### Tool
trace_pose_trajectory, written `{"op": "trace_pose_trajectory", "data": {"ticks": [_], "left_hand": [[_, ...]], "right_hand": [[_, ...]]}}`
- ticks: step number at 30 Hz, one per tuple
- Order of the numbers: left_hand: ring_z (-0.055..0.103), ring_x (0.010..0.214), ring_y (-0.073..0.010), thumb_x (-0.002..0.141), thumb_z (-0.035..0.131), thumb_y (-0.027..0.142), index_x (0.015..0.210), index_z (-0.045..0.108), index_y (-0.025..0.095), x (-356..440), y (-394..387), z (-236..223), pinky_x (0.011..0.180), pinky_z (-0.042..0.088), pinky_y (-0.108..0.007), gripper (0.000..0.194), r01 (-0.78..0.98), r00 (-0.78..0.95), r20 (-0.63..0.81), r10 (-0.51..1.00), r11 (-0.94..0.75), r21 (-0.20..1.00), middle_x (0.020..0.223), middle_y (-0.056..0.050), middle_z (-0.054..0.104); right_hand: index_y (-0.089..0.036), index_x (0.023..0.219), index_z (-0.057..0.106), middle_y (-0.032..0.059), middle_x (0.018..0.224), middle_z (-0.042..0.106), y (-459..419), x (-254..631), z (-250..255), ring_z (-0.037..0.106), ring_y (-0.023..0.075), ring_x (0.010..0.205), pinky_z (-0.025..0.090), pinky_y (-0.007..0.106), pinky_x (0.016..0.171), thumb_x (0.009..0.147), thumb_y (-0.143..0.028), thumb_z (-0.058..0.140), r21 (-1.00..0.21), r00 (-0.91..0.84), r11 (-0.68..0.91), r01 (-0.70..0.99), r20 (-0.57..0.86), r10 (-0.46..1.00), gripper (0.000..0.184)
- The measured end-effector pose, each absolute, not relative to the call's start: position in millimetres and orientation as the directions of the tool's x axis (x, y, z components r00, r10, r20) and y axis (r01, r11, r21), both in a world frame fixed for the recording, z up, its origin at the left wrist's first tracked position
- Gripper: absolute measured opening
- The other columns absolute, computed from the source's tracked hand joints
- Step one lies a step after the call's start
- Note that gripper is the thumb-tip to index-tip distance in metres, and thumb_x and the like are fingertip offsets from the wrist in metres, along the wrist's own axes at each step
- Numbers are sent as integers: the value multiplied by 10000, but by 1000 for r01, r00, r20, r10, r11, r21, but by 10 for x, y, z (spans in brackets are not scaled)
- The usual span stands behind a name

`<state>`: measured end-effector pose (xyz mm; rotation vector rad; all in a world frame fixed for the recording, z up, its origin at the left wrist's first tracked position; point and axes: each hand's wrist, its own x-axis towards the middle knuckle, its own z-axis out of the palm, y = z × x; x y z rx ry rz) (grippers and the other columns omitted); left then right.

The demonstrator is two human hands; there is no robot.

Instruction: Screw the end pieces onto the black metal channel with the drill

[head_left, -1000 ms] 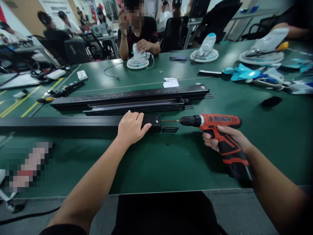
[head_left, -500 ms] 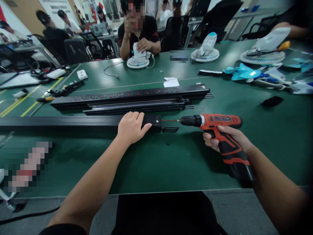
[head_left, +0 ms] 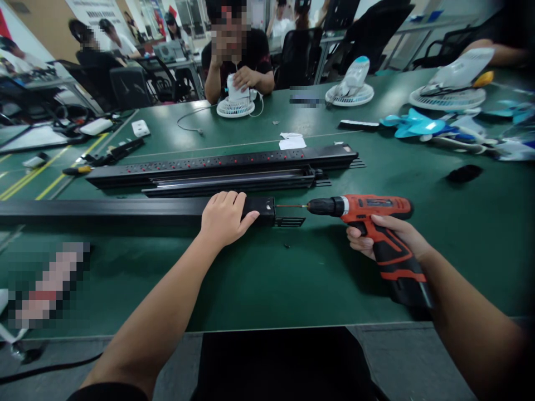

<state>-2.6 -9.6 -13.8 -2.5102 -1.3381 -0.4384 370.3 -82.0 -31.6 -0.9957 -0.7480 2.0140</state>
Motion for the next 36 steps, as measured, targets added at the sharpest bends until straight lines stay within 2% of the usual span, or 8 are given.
{"op": "trace_pose_trajectory", "data": {"ticks": [5,16,21,29,36], "left_hand": [[644,998,-330,1050,312,595,1198,664,139,-21,-99,-131,922,496,-478,594,839,529,395,751,-532,-114,1066,-154,708],[649,1025,-355,1040,319,599,1219,667,153,-12,-107,-119,908,495,-508,593,844,509,379,773,-534,-47,1084,-165,708],[648,1011,-351,1042,319,604,1207,668,141,-16,-102,-135,895,498,-500,603,844,514,387,765,-532,-69,1095,-168,710],[652,999,-338,1042,328,601,1188,674,162,-12,-99,-143,885,501,-484,578,845,514,403,757,-528,-85,1076,-155,713],[654,990,-330,1045,322,599,1176,672,169,-18,-87,-157,884,500,-476,569,844,517,408,753,-528,-95,1066,-147,716]], "right_hand": [[-233,848,525,-10,730,499,-813,3719,-327,348,70,523,370,193,431,683,-465,525,-772,-412,-531,-349,-383,827,284],[-249,887,524,-12,743,499,-838,3701,-310,351,72,526,346,174,389,685,-446,529,-778,-399,-520,-354,-377,836,282],[-241,864,516,-21,674,467,-837,3706,-309,349,78,521,346,168,383,686,-473,530,-788,-427,-528,-317,-379,821,293],[-230,862,528,-15,702,481,-846,3696,-303,343,70,526,324,156,368,672,-462,551,-784,-399,-519,-340,-379,835,301],[-234,864,519,-16,689,461,-844,3697,-303,335,73,522,306,163,357,671,-481,534,-811,-390,-504,-297,-379,839,314]]}}
